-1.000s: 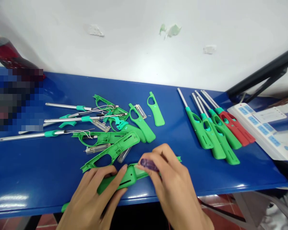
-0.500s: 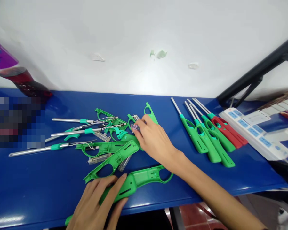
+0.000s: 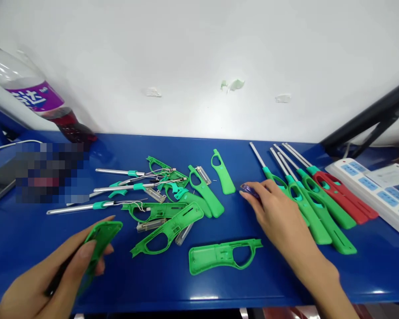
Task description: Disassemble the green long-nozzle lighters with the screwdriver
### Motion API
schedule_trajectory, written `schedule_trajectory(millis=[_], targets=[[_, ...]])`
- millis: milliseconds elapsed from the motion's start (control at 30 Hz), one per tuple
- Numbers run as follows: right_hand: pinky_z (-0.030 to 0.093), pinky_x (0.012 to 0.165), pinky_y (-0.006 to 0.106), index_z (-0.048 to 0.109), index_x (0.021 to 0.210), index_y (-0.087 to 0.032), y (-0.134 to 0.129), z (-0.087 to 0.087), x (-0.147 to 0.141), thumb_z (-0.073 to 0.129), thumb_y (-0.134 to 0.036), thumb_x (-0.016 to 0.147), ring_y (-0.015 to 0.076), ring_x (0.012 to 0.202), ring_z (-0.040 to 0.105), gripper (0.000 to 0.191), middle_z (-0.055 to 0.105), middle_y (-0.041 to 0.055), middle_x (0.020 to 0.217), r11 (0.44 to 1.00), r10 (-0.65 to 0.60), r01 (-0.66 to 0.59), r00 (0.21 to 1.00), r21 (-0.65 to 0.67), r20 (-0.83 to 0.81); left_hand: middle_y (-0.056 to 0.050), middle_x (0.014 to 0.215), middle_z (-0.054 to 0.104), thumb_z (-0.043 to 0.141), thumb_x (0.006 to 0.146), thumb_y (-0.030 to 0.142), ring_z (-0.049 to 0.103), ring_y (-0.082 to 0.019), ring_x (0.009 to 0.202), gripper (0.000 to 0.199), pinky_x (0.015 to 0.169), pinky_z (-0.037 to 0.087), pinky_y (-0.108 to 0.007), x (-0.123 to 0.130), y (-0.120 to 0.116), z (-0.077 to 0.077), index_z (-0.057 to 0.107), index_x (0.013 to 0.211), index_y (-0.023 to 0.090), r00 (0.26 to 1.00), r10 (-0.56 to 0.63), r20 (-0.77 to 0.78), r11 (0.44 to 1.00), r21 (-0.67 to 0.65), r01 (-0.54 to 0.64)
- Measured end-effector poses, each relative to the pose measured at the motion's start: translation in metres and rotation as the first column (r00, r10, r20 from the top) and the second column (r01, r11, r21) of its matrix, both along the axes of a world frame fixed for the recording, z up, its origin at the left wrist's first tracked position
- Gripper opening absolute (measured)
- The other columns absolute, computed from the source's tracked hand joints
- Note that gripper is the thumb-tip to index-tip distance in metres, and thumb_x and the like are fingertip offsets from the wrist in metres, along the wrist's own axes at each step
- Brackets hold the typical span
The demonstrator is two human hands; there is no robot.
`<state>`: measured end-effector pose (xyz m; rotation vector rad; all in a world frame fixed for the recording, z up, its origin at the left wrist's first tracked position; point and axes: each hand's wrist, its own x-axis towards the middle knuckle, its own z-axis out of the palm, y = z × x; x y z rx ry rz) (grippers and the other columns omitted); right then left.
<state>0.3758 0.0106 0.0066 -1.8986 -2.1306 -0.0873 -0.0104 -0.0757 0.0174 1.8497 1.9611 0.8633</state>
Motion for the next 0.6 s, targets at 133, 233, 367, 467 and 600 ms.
schedule_trajectory(millis=[133,233,367,467,600], targets=[[0.053,0.084,0.042,0.066,0.124,-0.021,-0.002,-0.005,0.007,0.042,-0.052,0.105,0.0296,0.099,0.068,0.044,0.069,0.0108,0.114,0.998,0.025,-0.026,0.999,0.050,0.022,0.009,0.073,0.076,0.046,0.104,0.050,0.072,-0.010,0.057,0.033,0.055,0.056,-0.013,-0.033,0.015,-0.011,0.067,0.119,0.029,0.982,-0.156,-0.105,0.988,-0.014,0.155],[0.053,0.091,0.044,0.066,0.124,-0.022,-0.019,0.007,0.000,0.046,-0.054,0.103,0.0301,0.104,0.068,0.043,0.069,0.0115,0.113,0.988,0.040,-0.035,0.999,0.153,-0.033,0.009,0.078,0.077,0.043,0.105,0.049,0.075,-0.012,0.064,0.034,0.060,0.057,-0.017,-0.037,0.024,-0.017,0.063,0.126,0.032,0.936,-0.248,-0.249,0.966,0.016,0.260],[0.059,0.086,0.032,0.068,0.119,-0.032,-0.061,0.013,-0.009,0.059,-0.055,0.097,0.0211,0.100,0.073,0.033,0.070,0.0038,0.113,0.953,0.300,-0.301,0.938,0.023,-0.173,0.004,0.102,0.078,0.043,0.105,0.052,0.078,-0.020,0.087,0.033,0.068,0.060,-0.026,-0.026,0.034,-0.021,0.067,0.112,0.031,0.865,-0.251,-0.434,0.935,0.123,0.333],[0.061,0.079,0.023,0.067,0.126,-0.035,-0.087,-0.001,-0.015,0.057,-0.043,0.102,0.0149,0.098,0.074,0.027,0.067,0.0033,0.119,0.900,0.376,-0.412,0.898,-0.142,-0.227,0.001,0.106,0.075,0.045,0.105,0.049,0.076,-0.019,0.083,0.032,0.061,0.056,-0.028,-0.020,0.040,-0.024,0.065,0.120,0.029,0.870,-0.230,-0.435,0.924,0.184,0.336],[0.060,0.092,0.037,0.066,0.128,-0.039,-0.092,-0.014,-0.036,0.054,-0.032,0.104,0.0192,0.107,0.070,0.028,0.065,0.0036,0.127,0.908,0.357,-0.390,0.912,-0.152,-0.203,-0.004,0.116,0.067,0.050,0.104,0.039,0.068,-0.021,0.097,0.032,0.084,0.053,-0.035,-0.016,0.041,-0.026,0.061,0.132,0.027,0.876,-0.235,-0.422,0.912,0.216,0.349]])
